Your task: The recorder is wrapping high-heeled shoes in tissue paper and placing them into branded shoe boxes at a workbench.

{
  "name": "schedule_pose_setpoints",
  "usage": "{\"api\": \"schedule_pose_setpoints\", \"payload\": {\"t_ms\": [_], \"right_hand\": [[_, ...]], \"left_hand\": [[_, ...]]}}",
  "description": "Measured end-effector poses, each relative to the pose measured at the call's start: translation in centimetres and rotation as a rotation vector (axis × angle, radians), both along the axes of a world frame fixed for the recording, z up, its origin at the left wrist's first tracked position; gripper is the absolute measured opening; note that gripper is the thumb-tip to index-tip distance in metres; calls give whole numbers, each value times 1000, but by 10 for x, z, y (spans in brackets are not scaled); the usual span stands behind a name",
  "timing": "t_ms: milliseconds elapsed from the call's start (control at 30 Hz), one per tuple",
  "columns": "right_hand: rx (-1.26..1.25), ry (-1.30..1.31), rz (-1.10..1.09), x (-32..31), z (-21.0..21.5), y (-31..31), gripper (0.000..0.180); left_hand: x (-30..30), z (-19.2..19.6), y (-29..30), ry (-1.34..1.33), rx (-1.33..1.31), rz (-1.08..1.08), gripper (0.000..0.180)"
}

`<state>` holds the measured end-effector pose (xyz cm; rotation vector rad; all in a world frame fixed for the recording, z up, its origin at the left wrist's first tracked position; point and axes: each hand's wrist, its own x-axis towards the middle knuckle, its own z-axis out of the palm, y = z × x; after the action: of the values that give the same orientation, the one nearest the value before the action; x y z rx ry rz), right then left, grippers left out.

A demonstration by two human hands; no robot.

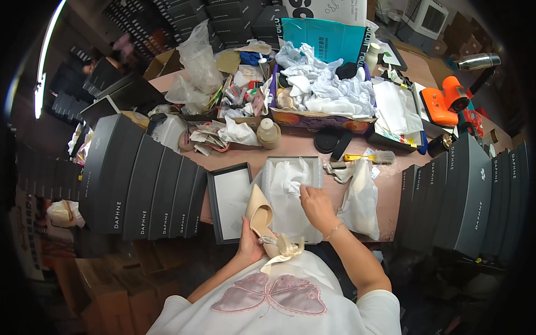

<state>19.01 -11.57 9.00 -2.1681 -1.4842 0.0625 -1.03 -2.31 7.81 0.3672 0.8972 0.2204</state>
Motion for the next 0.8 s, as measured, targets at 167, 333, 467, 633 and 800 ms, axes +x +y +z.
{"api": "schedule_pose_setpoints", "payload": {"t_ms": [167,333,467,633,800], "right_hand": [[47,823,349,-57,34,32,54],[-171,993,334,-65,1,73,61],[-82,963,190,-80,16,69,61],[137,701,208,-97,4,64,62],[-110,1047,192,-62,28,85,59]], "left_hand": [[21,23,-3,0,104,64,76],[7,31,3,-12,92,-141,83],[-10,13,45,-23,116,-333,83],[27,-61,101,-129,243,-336,67],[51,19,105,-86,382,-454,55]]}}
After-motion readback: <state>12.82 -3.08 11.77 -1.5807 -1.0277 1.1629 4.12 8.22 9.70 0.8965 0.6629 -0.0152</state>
